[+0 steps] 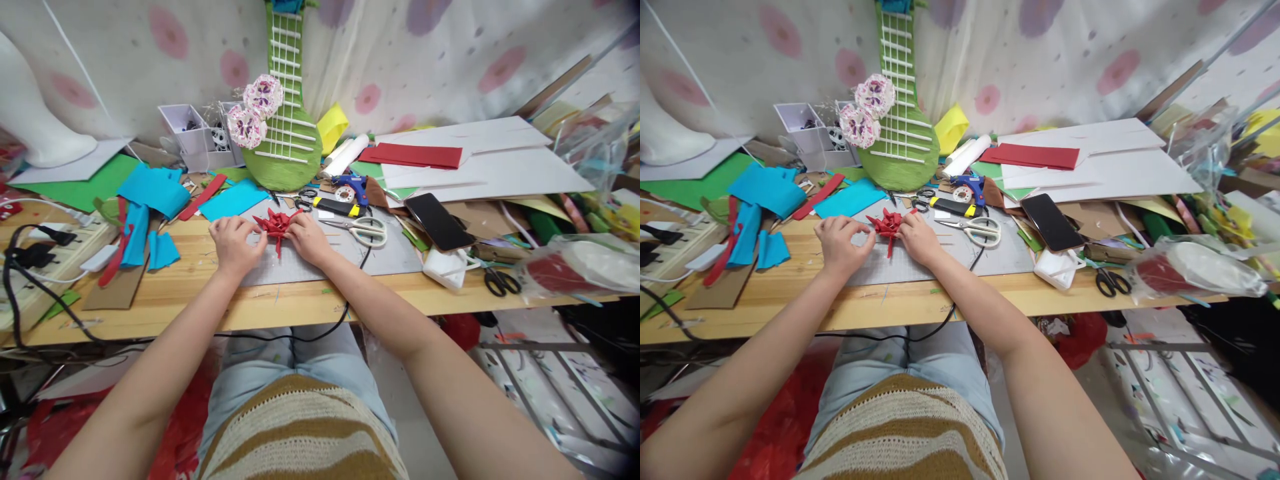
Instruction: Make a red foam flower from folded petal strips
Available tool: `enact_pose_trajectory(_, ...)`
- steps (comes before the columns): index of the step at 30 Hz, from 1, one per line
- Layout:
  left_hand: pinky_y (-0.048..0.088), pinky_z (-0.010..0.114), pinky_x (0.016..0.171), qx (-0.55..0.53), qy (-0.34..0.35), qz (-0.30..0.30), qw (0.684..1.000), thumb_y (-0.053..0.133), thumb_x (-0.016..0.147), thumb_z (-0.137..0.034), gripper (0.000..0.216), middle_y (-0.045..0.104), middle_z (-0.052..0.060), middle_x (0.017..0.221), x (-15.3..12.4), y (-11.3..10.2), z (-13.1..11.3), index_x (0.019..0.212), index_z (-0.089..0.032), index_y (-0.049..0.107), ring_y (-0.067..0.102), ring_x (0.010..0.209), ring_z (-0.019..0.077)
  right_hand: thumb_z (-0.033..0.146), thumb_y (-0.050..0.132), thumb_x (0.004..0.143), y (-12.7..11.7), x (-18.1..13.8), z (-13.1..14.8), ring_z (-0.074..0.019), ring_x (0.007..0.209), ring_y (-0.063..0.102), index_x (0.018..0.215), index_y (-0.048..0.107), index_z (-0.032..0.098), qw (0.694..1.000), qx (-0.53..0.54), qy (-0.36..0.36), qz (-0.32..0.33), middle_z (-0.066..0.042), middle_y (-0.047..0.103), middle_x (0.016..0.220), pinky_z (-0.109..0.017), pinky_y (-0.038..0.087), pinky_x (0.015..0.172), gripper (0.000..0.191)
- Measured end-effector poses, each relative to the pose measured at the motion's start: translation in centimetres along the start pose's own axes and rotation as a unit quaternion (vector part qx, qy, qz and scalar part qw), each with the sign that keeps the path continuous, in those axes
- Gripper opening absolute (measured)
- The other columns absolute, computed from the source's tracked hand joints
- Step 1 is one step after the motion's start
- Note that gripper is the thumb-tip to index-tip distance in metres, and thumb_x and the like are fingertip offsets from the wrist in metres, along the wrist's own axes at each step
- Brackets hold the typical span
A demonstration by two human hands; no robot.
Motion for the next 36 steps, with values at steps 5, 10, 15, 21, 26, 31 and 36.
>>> enact_pose_trajectory(5,0.032,0.042,0.084,-0.001,0.048,0.070,0.996,0.062,0.075,-0.050,0.029,0.066,0.004,0.067,-0.3,1.7,-2.2,0.064,-0.023,0.067,0.055,0.075,0.0214,0.023,0.049,0.089,0.1,0.1,0.2,-0.0211,0.094,0.045,0.081,0.064,0.014,1.000,-0.004,0.017,0.006,-0.011,0.055,0.094,-0.036,0.041,0.086,0.019)
enact_pose_trajectory(10,0.034,0.041,0.077,0.007,0.029,0.083,0.996,0.059,0.079,-0.041,0.023,0.067,0.004,0.064,-0.5,2.7,-1.8,0.068,-0.024,0.070,0.055,0.069,0.0206,0.026,0.048,0.089,0.2,0.1,0.2,-0.0218,0.094,0.045,0.081,0.062,0.015,1.000,0.000,0.018,0.005,-0.011,0.055,0.096,-0.036,0.040,0.086,0.020)
enact_pose_trajectory(15,0.035,0.041,0.075,-0.011,-0.032,0.131,0.991,0.056,0.081,-0.037,0.022,0.069,0.003,0.068,-0.6,2.9,-1.4,0.071,-0.024,0.071,0.058,0.070,0.0212,0.026,0.045,0.090,0.7,-0.1,0.1,-0.0213,0.094,0.046,0.082,0.062,0.016,1.000,0.012,0.013,-0.011,-0.011,0.054,0.097,-0.037,0.040,0.087,0.021)
enact_pose_trajectory(21,0.035,0.040,0.077,-0.031,-0.060,0.152,0.986,0.058,0.079,-0.033,0.016,0.070,0.002,0.071,-0.7,3.0,-1.6,0.077,-0.023,0.071,0.060,0.074,0.0215,0.025,0.045,0.091,1.0,-0.1,-0.1,-0.0202,0.093,0.047,0.082,0.061,0.016,1.000,-0.006,0.013,-0.026,-0.010,0.054,0.096,-0.035,0.041,0.086,0.020)
enact_pose_trajectory(26,0.034,0.040,0.077,-0.030,-0.040,0.112,0.992,0.060,0.078,-0.032,0.013,0.067,0.000,0.065,-0.7,2.3,-1.5,0.074,-0.023,0.068,0.058,0.071,0.0208,0.025,0.046,0.090,1.0,0.0,0.0,-0.0209,0.093,0.046,0.081,0.060,0.015,1.000,-0.013,0.007,-0.020,-0.011,0.054,0.096,-0.036,0.041,0.087,0.019)
enact_pose_trajectory(31,0.031,0.041,0.080,-0.015,0.048,0.050,0.997,0.060,0.079,-0.034,0.011,0.067,0.004,0.080,0.1,1.2,-1.7,0.079,-0.026,0.068,0.053,0.086,0.0235,0.028,0.046,0.090,1.0,0.0,0.0,-0.0217,0.095,0.046,0.083,0.061,0.015,1.000,-0.009,0.007,-0.004,-0.011,0.054,0.098,-0.036,0.041,0.087,0.021)
enact_pose_trajectory(36,0.028,0.043,0.081,-0.015,0.096,0.067,0.993,0.058,0.082,-0.037,0.017,0.065,0.004,0.080,0.4,1.5,-1.9,0.075,-0.027,0.069,0.050,0.087,0.0238,0.029,0.044,0.091,0.7,-0.1,0.2,-0.0223,0.095,0.046,0.085,0.061,0.015,1.000,-0.005,0.001,0.011,-0.012,0.054,0.099,-0.038,0.041,0.087,0.023)
Point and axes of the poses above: each hand's wrist, its own x-axis towards the middle knuckle, its own y-axis out of the palm, z = x × y, the point moved 5 cm from there along x, towards the middle knuckle
